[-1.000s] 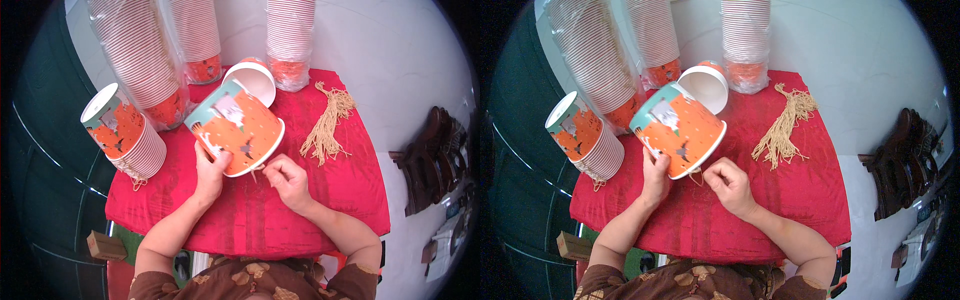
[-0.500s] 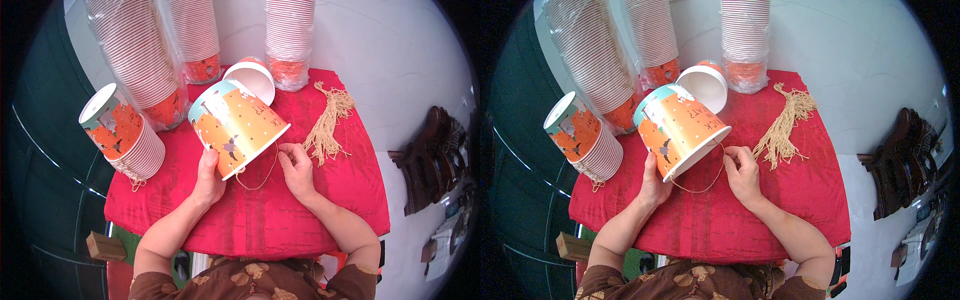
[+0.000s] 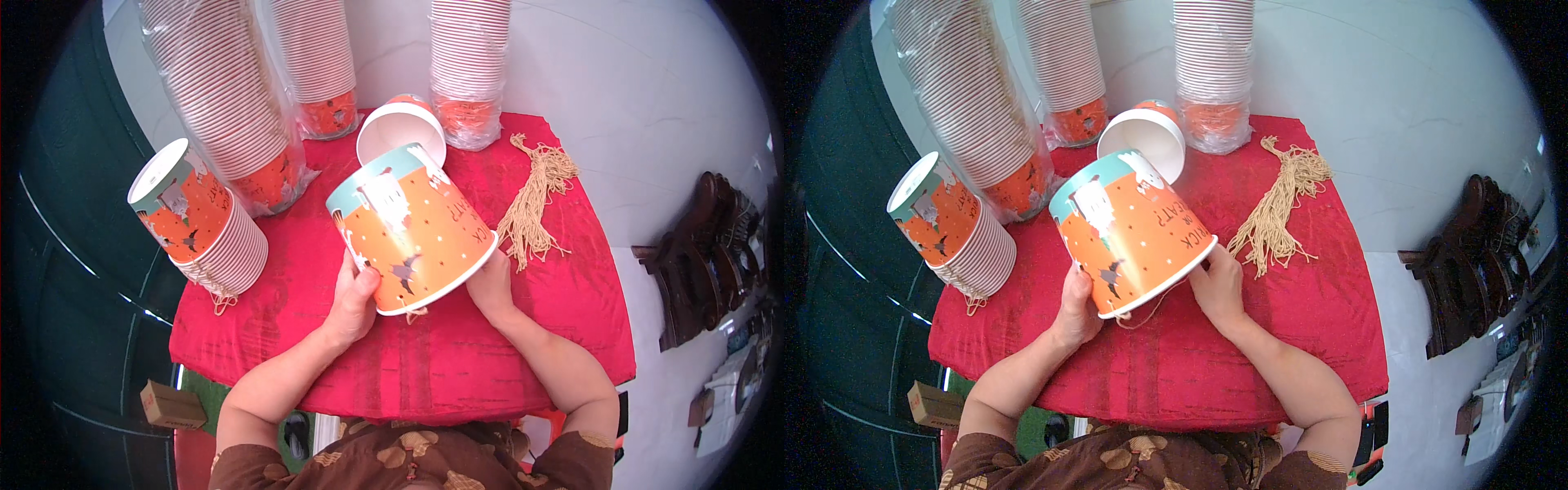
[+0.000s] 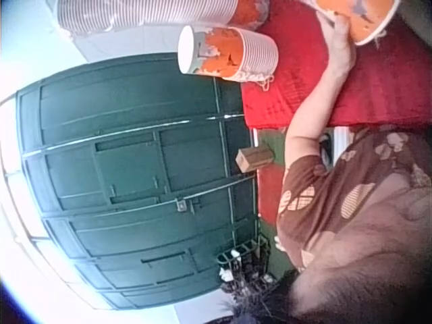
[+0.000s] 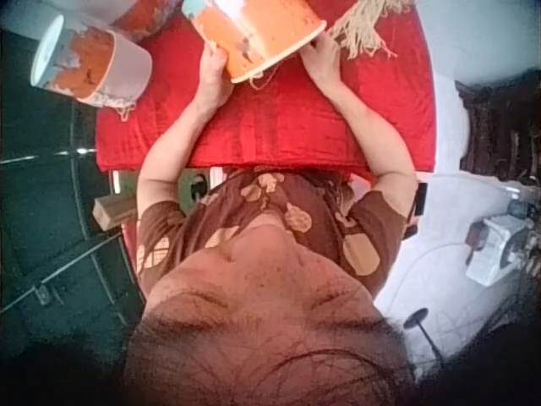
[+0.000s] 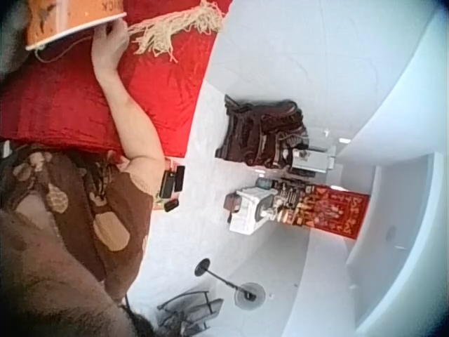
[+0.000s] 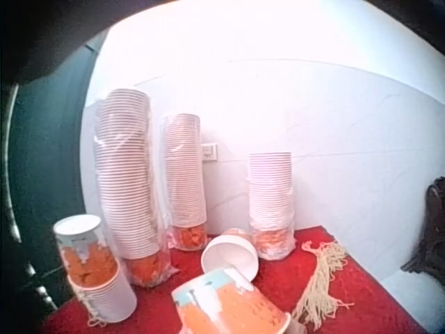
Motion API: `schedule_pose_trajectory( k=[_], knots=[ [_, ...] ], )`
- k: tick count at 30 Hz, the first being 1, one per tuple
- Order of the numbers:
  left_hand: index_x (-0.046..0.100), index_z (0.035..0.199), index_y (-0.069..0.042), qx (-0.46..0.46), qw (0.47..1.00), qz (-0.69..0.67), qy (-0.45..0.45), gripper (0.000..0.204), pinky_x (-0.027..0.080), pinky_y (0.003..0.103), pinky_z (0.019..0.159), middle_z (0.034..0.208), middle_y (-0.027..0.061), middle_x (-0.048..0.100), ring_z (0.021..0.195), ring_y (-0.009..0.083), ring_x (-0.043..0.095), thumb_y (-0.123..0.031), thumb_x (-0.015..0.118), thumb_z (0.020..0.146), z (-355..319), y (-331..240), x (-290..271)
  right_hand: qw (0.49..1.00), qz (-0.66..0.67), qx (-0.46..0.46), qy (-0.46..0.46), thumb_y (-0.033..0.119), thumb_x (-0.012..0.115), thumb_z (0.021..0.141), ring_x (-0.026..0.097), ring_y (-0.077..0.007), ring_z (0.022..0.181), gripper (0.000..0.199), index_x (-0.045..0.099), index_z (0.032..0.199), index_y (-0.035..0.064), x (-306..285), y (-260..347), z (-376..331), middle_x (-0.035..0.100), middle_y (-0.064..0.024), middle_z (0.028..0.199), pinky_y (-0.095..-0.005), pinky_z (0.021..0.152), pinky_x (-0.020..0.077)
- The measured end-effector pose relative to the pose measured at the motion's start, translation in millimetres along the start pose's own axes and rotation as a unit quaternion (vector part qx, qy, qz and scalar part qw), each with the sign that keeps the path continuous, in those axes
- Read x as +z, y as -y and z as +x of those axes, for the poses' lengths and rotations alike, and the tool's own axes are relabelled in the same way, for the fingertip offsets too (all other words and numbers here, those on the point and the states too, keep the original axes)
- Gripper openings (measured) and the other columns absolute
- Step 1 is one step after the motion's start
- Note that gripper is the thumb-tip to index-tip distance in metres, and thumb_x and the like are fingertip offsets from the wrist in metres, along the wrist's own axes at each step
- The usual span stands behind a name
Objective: Attaching string handles to paper buckets by threading them through pre-drilled holes.
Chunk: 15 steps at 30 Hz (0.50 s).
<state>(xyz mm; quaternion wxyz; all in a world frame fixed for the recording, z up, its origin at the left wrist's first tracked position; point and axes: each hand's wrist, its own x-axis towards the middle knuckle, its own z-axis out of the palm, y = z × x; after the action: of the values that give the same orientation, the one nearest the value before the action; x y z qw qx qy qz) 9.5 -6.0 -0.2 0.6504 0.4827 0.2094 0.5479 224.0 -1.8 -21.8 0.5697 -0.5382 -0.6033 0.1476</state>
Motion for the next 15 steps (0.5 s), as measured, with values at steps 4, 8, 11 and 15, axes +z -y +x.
schedule_pose_trajectory(
  k=[4,8,11,15],
  knots=[
    [0.018,0.147,-0.004,0.021,0.999,0.037,0.007,0.103,0.035,0.04,0.11,0.141,0.012,0.04,0.131,0.0236,0.042,-0.046,0.079,0.075,-10,4,3,0.992,-0.01,-0.128,0.0,0.004,0.063,0.083,0.069,-0.0273,0.078,0.016,0.065,0.097,-0.0035,0,-17,-5,0.068,-0.0158,0.084,-0.0373,0.068,0.0523],
    [0.018,0.143,-0.003,0.04,0.993,0.109,0.019,0.106,0.036,0.04,0.109,0.136,0.0121,0.042,0.128,0.0225,0.043,-0.041,0.084,0.069,-16,0,20,0.944,0.322,0.051,0.06,0.008,0.063,0.089,0.065,-0.0209,0.101,0.036,0.055,0.123,-0.0015,15,-88,-26,0.066,-0.0109,0.114,-0.0334,0.085,0.0535],
    [0.017,0.143,-0.003,0.063,0.987,0.143,0.028,0.107,0.036,0.04,0.108,0.136,0.0118,0.042,0.129,0.0226,0.043,-0.038,0.085,0.069,-17,3,18,0.953,0.291,0.04,0.077,0.009,0.063,0.09,0.064,-0.0213,0.105,0.039,0.052,0.126,-0.0007,19,-100,-29,0.064,-0.0109,0.118,-0.0328,0.087,0.0528],
    [0.018,0.144,-0.003,0.058,0.987,0.144,0.028,0.105,0.036,0.04,0.109,0.136,0.012,0.042,0.128,0.0225,0.043,-0.04,0.083,0.07,-14,-1,19,0.964,0.248,0.026,0.097,0.01,0.062,0.092,0.062,-0.0219,0.109,0.043,0.049,0.131,0.0003,18,-88,-27,0.062,-0.0108,0.124,-0.0321,0.091,0.0519]
  ],
)
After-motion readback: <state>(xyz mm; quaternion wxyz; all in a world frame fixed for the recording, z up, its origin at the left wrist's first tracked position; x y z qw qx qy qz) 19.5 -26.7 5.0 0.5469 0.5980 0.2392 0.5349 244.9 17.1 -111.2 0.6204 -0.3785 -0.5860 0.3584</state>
